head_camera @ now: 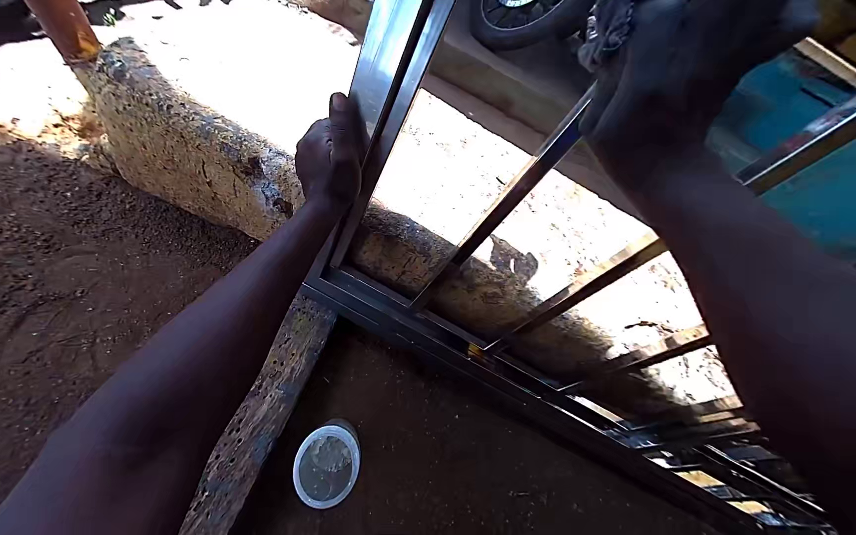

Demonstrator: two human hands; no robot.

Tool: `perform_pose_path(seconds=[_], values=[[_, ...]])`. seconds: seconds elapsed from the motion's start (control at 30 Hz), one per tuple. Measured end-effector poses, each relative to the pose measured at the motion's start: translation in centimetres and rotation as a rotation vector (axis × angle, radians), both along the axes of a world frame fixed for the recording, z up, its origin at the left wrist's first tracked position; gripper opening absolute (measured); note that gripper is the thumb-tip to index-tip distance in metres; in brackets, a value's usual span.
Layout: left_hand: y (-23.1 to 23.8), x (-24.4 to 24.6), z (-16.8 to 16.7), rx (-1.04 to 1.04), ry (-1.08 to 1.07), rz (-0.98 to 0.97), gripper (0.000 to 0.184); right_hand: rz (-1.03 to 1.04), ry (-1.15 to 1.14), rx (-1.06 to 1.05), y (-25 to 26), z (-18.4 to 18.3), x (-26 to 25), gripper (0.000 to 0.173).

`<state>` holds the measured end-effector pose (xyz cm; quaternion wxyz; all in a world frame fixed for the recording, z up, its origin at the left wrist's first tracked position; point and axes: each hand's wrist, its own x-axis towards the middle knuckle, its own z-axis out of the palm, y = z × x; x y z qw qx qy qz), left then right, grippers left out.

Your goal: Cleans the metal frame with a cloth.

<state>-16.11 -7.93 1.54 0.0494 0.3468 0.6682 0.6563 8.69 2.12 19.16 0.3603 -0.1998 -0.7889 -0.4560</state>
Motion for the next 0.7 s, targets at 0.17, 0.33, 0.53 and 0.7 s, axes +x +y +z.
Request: perform_pose_path(seconds=[0.17,0.33,0.53,0.7], values=[[-0.2,-0.1,-0.3,-0.010,0.018,-0.015,0.076,0.148,-0.189,-0.403,-7.9,-26.2,2.5,0.019],[-0.2,-0.1,-0.3,0.032,0.070,-0.001,0.079,0.237,-0.308,-0.473,-7.4,-27.3,2.9,0.011],[-0.1,0.1,-0.2,-0.019,0.036,0.019,0.080,0.474,0.896,-0.406,-0.6,-3.5,-4.0,0.039],[-0.2,0.4,0.0,-0.102,0.026,0.041,0.081,0.288,1.249,-0.976,-5.5,-12.7,-5.6,0.047]])
